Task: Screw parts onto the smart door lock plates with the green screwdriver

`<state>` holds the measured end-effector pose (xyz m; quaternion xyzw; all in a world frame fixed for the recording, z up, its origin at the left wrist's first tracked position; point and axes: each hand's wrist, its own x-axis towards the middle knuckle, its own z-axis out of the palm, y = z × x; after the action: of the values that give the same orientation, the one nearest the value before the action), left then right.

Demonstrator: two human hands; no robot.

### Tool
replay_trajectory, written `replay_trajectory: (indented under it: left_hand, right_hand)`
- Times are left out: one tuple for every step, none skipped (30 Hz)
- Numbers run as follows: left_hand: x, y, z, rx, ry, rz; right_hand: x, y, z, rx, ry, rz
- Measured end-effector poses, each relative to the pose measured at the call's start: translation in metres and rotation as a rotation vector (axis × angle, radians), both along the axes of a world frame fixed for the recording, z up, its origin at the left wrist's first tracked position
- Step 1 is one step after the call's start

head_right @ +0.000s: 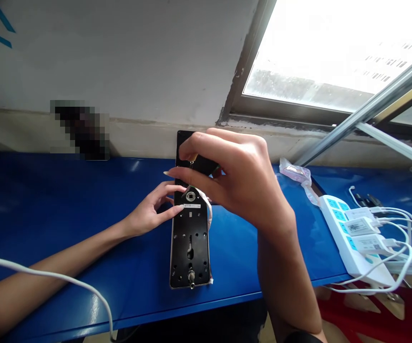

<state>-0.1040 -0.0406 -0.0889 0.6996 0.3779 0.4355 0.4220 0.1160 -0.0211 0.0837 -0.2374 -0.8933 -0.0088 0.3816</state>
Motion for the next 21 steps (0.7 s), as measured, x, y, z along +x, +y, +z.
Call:
replay_trajectory:
  left_hand:
    - [0.000,0.000,0.000,0.005,0.005,0.001]
    - [0.000,0.001,-0.001,0.012,0.008,0.003]
    - [0.000,0.001,-0.001,0.015,0.012,0.005]
    - [0.000,0.001,-0.002,0.016,0.015,0.005]
    - [-0.001,0.001,-0.003,0.016,0.015,0.006]
    - [-0.001,0.002,-0.003,0.016,0.013,0.006]
    - [-0.001,0.002,-0.004,0.017,0.010,0.007]
    - [-0.001,0.002,-0.004,0.019,0.008,0.008]
    - [0.000,0.002,-0.004,0.021,0.005,0.008]
    - [0.000,0.002,-0.004,0.022,0.002,0.007]
    - [0.000,0.002,-0.003,0.022,0.001,0.005]
    - [0.000,0.002,-0.003,0.020,0.001,0.001]
    - [0.000,0.001,-0.003,0.018,0.001,-0.002]
    - [0.000,0.001,-0.002,0.015,0.003,-0.005]
    - [0.000,0.001,-0.002,0.012,0.003,-0.006]
    - [0.000,0.001,-0.002,0.010,0.003,-0.006]
    - [0.000,0.001,-0.002,0.009,0.003,-0.005]
    - [0.000,0.000,-0.002,0.008,0.003,-0.003]
    - [0.000,0.000,-0.002,0.007,0.004,0.000]
    - [0.000,0.000,-0.002,0.006,0.005,0.002]
    - [0.000,0.000,-0.002,0.005,0.005,0.003]
  right_hand:
    - [0.000,-0.002,0.001,-0.022,-0.012,0.011]
    - [0.000,-0.005,0.002,-0.053,-0.027,0.011]
    - [0.000,-0.008,0.003,-0.088,-0.045,0.008]
    - [0.000,-0.010,0.004,-0.119,-0.059,0.002]
    - [0.000,-0.012,0.005,-0.140,-0.066,-0.007]
    - [0.000,-0.013,0.005,-0.150,-0.069,-0.016]
    - [0.000,-0.013,0.005,-0.143,-0.065,-0.019]
    - [0.000,-0.012,0.005,-0.126,-0.059,-0.017]
    - [0.000,-0.011,0.004,-0.100,-0.049,-0.010]
    - [0.000,-0.008,0.004,-0.068,-0.036,-0.002]
    - [0.000,-0.006,0.003,-0.041,-0.024,0.006]
    - [0.001,-0.003,0.003,-0.021,-0.017,0.015]
    - [0.001,-0.001,0.002,-0.012,-0.014,0.025]
    - [0.002,0.000,0.002,-0.014,-0.018,0.034]
    - [0.002,0.000,0.002,-0.017,-0.022,0.044]
    - [0.002,0.000,0.003,-0.024,-0.030,0.051]
    - [0.003,-0.001,0.003,-0.030,-0.034,0.060]
    - [0.003,-0.002,0.003,-0.041,-0.034,0.065]
    - [0.003,-0.004,0.004,-0.058,-0.034,0.067]
    - [0.004,-0.005,0.004,-0.080,-0.034,0.064]
    - [0.004,-0.007,0.003,-0.102,-0.035,0.060]
